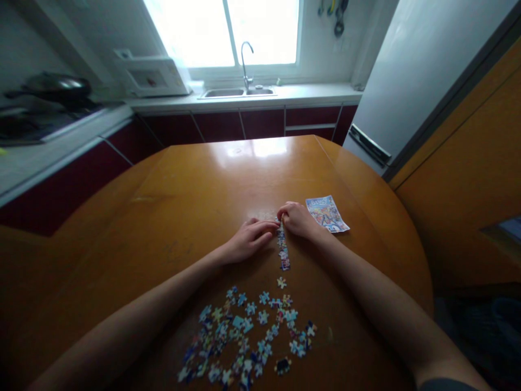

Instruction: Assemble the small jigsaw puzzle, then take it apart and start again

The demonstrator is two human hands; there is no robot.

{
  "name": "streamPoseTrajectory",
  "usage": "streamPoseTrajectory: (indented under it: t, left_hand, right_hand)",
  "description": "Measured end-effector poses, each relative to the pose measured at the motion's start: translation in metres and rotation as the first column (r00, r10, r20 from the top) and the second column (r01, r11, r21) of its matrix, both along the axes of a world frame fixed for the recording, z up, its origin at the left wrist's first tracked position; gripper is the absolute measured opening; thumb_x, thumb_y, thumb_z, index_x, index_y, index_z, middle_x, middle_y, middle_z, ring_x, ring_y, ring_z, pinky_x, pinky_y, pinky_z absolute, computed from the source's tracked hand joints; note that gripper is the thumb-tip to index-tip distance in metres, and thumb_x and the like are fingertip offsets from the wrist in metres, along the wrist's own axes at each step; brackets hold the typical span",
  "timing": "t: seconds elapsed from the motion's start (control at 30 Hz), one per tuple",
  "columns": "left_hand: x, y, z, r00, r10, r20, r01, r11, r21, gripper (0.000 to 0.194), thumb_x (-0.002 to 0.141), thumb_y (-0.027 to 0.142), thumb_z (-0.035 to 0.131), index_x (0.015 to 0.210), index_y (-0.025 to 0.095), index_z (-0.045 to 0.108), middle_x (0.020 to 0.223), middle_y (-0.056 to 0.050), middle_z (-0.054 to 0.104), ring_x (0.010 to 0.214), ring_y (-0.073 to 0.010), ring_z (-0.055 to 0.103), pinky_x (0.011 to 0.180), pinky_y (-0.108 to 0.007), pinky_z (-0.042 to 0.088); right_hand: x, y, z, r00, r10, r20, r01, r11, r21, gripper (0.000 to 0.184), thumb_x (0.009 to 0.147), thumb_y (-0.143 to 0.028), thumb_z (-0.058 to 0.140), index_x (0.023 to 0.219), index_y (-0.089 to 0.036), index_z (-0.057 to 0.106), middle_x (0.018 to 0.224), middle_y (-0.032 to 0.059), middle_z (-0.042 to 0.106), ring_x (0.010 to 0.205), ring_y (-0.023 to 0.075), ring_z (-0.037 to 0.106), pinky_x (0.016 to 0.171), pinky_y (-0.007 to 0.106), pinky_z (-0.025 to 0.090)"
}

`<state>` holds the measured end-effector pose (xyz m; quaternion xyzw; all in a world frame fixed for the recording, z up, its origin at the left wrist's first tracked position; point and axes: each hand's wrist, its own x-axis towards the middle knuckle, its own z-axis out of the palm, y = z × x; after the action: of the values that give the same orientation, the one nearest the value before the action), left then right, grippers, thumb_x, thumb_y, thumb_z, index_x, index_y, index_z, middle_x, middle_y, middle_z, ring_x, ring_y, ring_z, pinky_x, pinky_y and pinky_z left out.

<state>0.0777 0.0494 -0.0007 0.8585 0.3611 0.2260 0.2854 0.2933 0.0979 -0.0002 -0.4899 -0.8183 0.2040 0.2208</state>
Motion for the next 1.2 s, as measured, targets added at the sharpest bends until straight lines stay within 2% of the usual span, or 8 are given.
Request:
streamPoseTrajectory:
  t: [0.07, 0.13, 0.23, 0.33, 0.5, 0.77, 1.2]
  left_hand:
    - [-0.002, 0.004, -0.002, 0.987, 0.044, 0.153, -0.03, 0.995, -0.09, 0.03, 0.098, 0.03, 0.049, 0.123, 0.025, 0.066, 0.127, -0.003, 0.069, 0.113, -0.0221, 0.058, 0.104, -0.04, 0.041]
    - [-0.004, 0.006, -0.002, 0.949, 0.137, 0.285, -0.09, 0.981, -0.173, 0.029, 0.097, 0.027, 0.048, 0.117, 0.021, 0.068, 0.114, -0.005, 0.072, 0.103, -0.0205, 0.063, 0.095, -0.036, 0.047]
    - [-0.007, 0.007, -0.002, 0.872, 0.339, 0.353, -0.26, 0.932, -0.251, 0.024, 0.092, 0.024, 0.05, 0.1, 0.017, 0.071, 0.089, -0.004, 0.073, 0.077, -0.0168, 0.062, 0.075, -0.03, 0.049]
    - [-0.009, 0.008, -0.001, 0.819, 0.427, 0.384, -0.347, 0.901, -0.262, 0.019, 0.089, 0.022, 0.051, 0.09, 0.016, 0.069, 0.083, -0.003, 0.07, 0.072, -0.0152, 0.06, 0.069, -0.027, 0.048]
    - [-0.011, 0.008, -0.002, 0.805, 0.445, 0.392, -0.371, 0.894, -0.252, 0.017, 0.088, 0.022, 0.051, 0.088, 0.016, 0.067, 0.083, -0.002, 0.068, 0.071, -0.0137, 0.058, 0.066, -0.025, 0.046]
    - [-0.008, 0.002, -0.006, 0.839, 0.397, 0.371, -0.344, 0.917, -0.203, 0.017, 0.091, 0.024, 0.051, 0.088, 0.016, 0.066, 0.08, -0.002, 0.066, 0.063, -0.0119, 0.052, 0.059, -0.023, 0.042]
    - [-0.006, -0.003, -0.007, 0.891, 0.331, 0.311, -0.328, 0.943, -0.064, 0.015, 0.091, 0.019, 0.049, 0.091, 0.017, 0.064, 0.079, -0.001, 0.06, 0.067, -0.0125, 0.051, 0.062, -0.023, 0.041]
  right_hand:
    - [0.0, 0.0, -0.001, 1.0, 0.004, 0.006, -0.004, 1.0, -0.008, 0.034, 0.08, -0.004, 0.047, 0.08, -0.018, 0.079, 0.085, 0.0067, 0.072, 0.081, 0.0179, 0.064, 0.077, 0.025, 0.045]
    - [0.0, 0.0, -0.003, 1.0, 0.004, -0.021, -0.005, 1.0, -0.011, 0.035, 0.078, -0.003, 0.047, 0.081, -0.018, 0.079, 0.085, 0.0067, 0.072, 0.08, 0.0181, 0.064, 0.076, 0.026, 0.045]
    - [0.0, -0.001, -0.007, 0.992, -0.005, -0.124, 0.004, 1.0, -0.01, 0.034, 0.074, -0.002, 0.048, 0.076, -0.019, 0.078, 0.082, 0.0062, 0.073, 0.076, 0.0182, 0.063, 0.074, 0.026, 0.045]
    - [0.002, 0.0, -0.011, 0.978, -0.032, -0.208, 0.032, 0.999, -0.003, 0.033, 0.074, -0.003, 0.047, 0.073, -0.02, 0.075, 0.079, 0.0043, 0.072, 0.075, 0.0176, 0.063, 0.073, 0.026, 0.046]
    - [0.008, 0.002, -0.018, 0.941, -0.13, -0.312, 0.142, 0.99, 0.015, 0.031, 0.079, -0.008, 0.04, 0.07, -0.018, 0.068, 0.069, 0.0028, 0.067, 0.069, 0.0168, 0.061, 0.066, 0.026, 0.045]
    - [0.004, -0.008, -0.019, 0.944, -0.018, -0.329, 0.037, 0.998, 0.05, 0.031, 0.074, -0.005, 0.042, 0.07, -0.019, 0.07, 0.077, 0.0045, 0.068, 0.076, 0.0174, 0.062, 0.074, 0.027, 0.045]
    - [0.005, -0.006, -0.021, 0.95, -0.038, -0.31, 0.058, 0.997, 0.055, 0.031, 0.077, -0.003, 0.043, 0.072, -0.019, 0.069, 0.077, 0.0036, 0.069, 0.076, 0.0172, 0.062, 0.073, 0.027, 0.045]
